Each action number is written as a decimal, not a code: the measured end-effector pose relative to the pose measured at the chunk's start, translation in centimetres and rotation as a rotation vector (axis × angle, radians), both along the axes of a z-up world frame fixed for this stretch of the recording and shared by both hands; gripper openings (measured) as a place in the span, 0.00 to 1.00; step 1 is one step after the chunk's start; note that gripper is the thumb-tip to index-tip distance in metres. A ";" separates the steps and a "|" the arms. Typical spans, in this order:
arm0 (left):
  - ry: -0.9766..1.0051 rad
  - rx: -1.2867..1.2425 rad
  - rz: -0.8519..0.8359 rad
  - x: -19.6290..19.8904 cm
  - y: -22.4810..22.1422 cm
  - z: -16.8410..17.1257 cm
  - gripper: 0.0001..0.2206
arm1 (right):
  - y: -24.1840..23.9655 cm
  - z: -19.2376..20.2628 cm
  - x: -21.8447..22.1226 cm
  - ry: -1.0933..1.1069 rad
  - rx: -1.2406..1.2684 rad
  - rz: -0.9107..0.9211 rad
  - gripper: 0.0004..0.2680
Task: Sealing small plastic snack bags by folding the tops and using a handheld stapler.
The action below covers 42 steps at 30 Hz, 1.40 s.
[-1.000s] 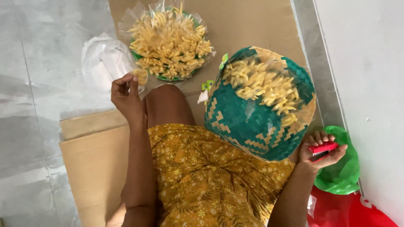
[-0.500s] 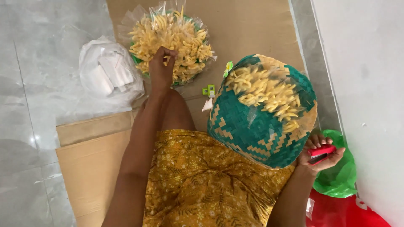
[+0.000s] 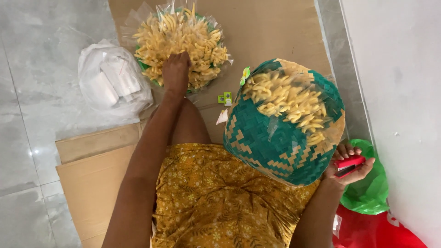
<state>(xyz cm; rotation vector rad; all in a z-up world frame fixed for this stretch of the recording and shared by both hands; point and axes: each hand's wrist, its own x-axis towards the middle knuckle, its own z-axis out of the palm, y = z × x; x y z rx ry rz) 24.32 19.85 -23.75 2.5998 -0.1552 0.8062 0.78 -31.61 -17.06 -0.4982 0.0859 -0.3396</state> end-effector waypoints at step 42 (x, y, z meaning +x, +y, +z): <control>-0.022 -0.347 -0.173 -6.2 -3.8 12.8 0.20 | -0.9 -1.1 -0.3 -0.147 0.040 0.100 0.13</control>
